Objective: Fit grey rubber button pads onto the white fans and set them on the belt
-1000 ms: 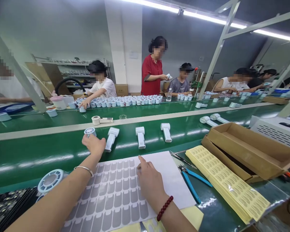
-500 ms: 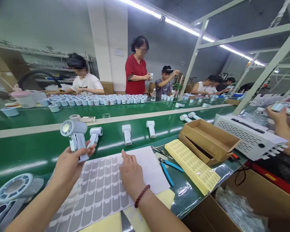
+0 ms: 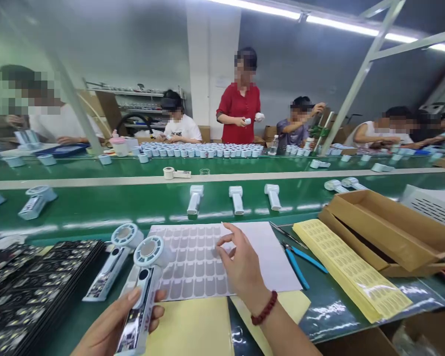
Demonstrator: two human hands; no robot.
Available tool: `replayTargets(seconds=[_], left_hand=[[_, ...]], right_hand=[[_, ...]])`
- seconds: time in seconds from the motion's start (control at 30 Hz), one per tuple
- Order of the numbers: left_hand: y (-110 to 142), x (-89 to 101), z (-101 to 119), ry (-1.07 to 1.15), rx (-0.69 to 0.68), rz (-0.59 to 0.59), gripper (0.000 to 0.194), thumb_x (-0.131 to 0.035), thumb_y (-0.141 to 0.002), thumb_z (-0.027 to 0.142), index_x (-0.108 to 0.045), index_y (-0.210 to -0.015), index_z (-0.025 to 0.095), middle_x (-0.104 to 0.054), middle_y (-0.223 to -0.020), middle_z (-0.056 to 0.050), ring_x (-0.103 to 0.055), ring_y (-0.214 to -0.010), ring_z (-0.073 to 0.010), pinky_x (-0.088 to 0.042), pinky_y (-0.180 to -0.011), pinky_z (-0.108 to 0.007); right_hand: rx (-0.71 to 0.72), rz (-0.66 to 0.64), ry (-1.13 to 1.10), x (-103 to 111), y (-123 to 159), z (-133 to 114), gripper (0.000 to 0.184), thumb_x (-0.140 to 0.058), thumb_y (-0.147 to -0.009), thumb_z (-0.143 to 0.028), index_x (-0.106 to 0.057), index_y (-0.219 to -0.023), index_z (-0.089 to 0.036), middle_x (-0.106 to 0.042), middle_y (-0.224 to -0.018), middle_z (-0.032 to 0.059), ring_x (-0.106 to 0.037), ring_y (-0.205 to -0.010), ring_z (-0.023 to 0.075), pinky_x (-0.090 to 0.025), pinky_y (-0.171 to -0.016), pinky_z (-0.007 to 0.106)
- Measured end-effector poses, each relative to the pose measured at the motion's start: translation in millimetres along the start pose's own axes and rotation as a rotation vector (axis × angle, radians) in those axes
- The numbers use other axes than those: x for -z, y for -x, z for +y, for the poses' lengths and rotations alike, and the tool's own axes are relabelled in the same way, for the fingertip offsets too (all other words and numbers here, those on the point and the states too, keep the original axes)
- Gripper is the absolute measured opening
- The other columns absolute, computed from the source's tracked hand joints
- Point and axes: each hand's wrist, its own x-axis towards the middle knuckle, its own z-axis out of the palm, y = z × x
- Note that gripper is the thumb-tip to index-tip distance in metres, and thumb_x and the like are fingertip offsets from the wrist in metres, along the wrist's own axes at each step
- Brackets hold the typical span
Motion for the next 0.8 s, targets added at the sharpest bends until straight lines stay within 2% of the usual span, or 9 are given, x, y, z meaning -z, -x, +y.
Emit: replayTargets(seconds=[0.07,0.13,0.2,0.27,0.37,0.47,0.63,0.8], left_hand=[[0,1.3,3,0.094,0.056,-0.003,0.013,-0.075,-0.079,0.018,-0.075,-0.089,0.01,-0.068,-0.069,-0.007,-0.061,-0.052,-0.0123,-0.054,-0.05,-0.021],[0,-1.5,6,0.194,0.113,-0.014,0.013,-0.066,-0.085,0.013,-0.073,-0.095,0.008,-0.059,-0.061,-0.002,-0.053,-0.045,-0.0081,-0.048,-0.043,-0.016],[-1,-7.3,9,0.267,0.151,-0.01,0.01,-0.061,-0.087,0.01,-0.069,-0.09,0.007,-0.057,-0.063,-0.002,-0.051,-0.045,-0.0062,-0.047,-0.041,-0.014],[-1,-13.4,10,0.32,0.176,0.005,0.008,-0.06,-0.088,0.01,-0.065,-0.083,0.007,-0.059,-0.069,-0.003,-0.052,-0.046,-0.0057,-0.048,-0.042,-0.014],[0,-17.4,9,0.347,0.213,0.031,0.011,-0.058,-0.089,0.013,-0.061,-0.079,0.009,-0.06,-0.069,-0.004,-0.054,-0.046,-0.0065,-0.05,-0.043,-0.016],[0,-14.5,5,0.348,0.223,0.004,0.015,-0.057,-0.09,0.015,-0.062,-0.077,0.009,-0.058,-0.062,-0.004,-0.055,-0.046,-0.009,-0.051,-0.044,-0.018],[0,-10.1,5,0.388,0.233,-0.034,0.019,-0.058,-0.09,0.015,-0.062,-0.073,0.009,-0.058,-0.059,-0.004,-0.058,-0.046,-0.0107,-0.053,-0.047,-0.021],[0,-12.6,6,0.401,0.238,-0.023,0.024,-0.053,-0.093,0.017,-0.061,-0.072,0.01,-0.057,-0.057,-0.003,-0.058,-0.044,-0.0101,-0.051,-0.044,-0.019]], right_hand=[[-0.055,-0.084,-0.156,3,20,-26,0.049,-0.062,-0.084,-0.034,-0.049,-0.13,-0.022,-0.074,-0.086,0.001,-0.067,-0.074,0.0209,-0.055,-0.069,0.035],[-0.158,-0.209,-0.366,2,43,-53,0.057,-0.07,-0.076,-0.034,-0.049,-0.128,-0.022,-0.074,-0.076,0.0,-0.07,-0.098,0.0259,-0.055,-0.073,0.034],[-0.253,-0.316,-0.511,-3,64,-75,0.059,-0.072,-0.072,-0.029,-0.051,-0.126,-0.022,-0.074,-0.072,0.0004,-0.067,-0.112,0.0283,-0.055,-0.075,0.034],[-0.327,-0.37,-0.585,-11,79,-89,0.059,-0.073,-0.068,-0.024,-0.054,-0.123,-0.023,-0.076,-0.074,0.0013,-0.064,-0.119,0.03,-0.055,-0.076,0.035],[-0.379,-0.368,-0.626,-23,88,-97,0.059,-0.071,-0.064,-0.018,-0.057,-0.121,-0.023,-0.077,-0.075,0.0018,-0.063,-0.122,0.0314,-0.056,-0.081,0.038],[-0.37,-0.342,-0.656,-30,88,-99,0.059,-0.069,-0.063,-0.014,-0.058,-0.121,-0.022,-0.077,-0.072,0.0015,-0.064,-0.12,0.031,-0.058,-0.08,0.038],[-0.342,-0.334,-0.628,-31,85,-105,0.06,-0.066,-0.064,-0.011,-0.057,-0.123,-0.022,-0.077,-0.072,-0.0004,-0.068,-0.114,0.0283,-0.06,-0.072,0.032],[-0.349,-0.338,-0.614,-31,84,-107,0.061,-0.067,-0.064,-0.011,-0.057,-0.124,-0.022,-0.076,-0.072,-0.0016,-0.068,-0.113,0.0275,-0.06,-0.072,0.03]])
